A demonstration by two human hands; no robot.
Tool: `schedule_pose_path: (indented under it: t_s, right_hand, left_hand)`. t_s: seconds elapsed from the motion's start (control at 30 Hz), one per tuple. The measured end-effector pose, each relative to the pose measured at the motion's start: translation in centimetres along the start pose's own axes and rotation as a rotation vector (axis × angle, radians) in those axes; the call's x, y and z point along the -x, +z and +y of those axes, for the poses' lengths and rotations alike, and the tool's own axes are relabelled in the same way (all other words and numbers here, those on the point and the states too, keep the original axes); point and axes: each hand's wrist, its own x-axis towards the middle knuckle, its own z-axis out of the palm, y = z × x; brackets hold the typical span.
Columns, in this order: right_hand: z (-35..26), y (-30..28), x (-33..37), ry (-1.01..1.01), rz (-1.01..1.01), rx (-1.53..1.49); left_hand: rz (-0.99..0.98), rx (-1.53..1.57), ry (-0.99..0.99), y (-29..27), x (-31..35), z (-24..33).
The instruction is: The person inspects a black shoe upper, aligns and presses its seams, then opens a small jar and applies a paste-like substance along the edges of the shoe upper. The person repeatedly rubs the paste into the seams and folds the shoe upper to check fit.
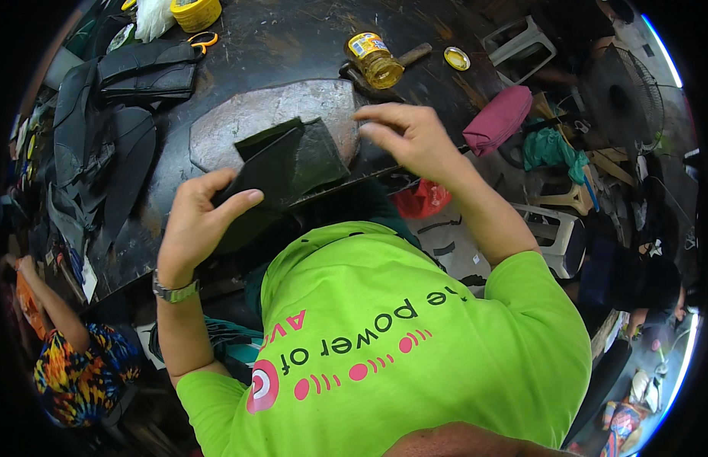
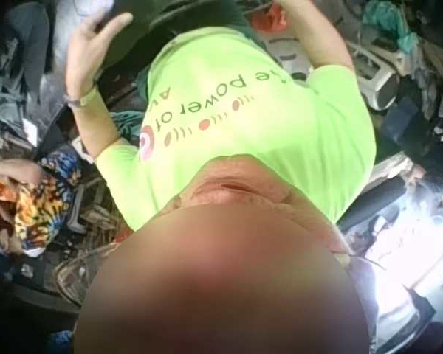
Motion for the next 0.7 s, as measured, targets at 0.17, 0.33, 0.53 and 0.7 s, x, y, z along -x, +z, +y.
schedule_pose_path:
  t_s: [0.17,0.33,0.53,0.7]
  right_hand:
    - [3.0,-2.2,-1.3,0.199,0.025,0.564]
    - [4.0,-1.6,-5.1,0.3,-0.077,0.69]
    - [3.3,-1.2,-5.4,0.295,-0.094,0.749]
    - [0.6,-1.9,-2.3,0.166,-0.003,0.839]
  left_hand:
    - [-0.158,0.542,-0.095,-1.2,0.8,2.5]
    - [-0.113,0.538,-0.017,0.8,-2.0,2.4]
    - [-0.179,0.447,-0.061,3.9,-3.8,-1.7]
    - [-0.104,0.551,-0.027,4.8,-3.4,-2.2]
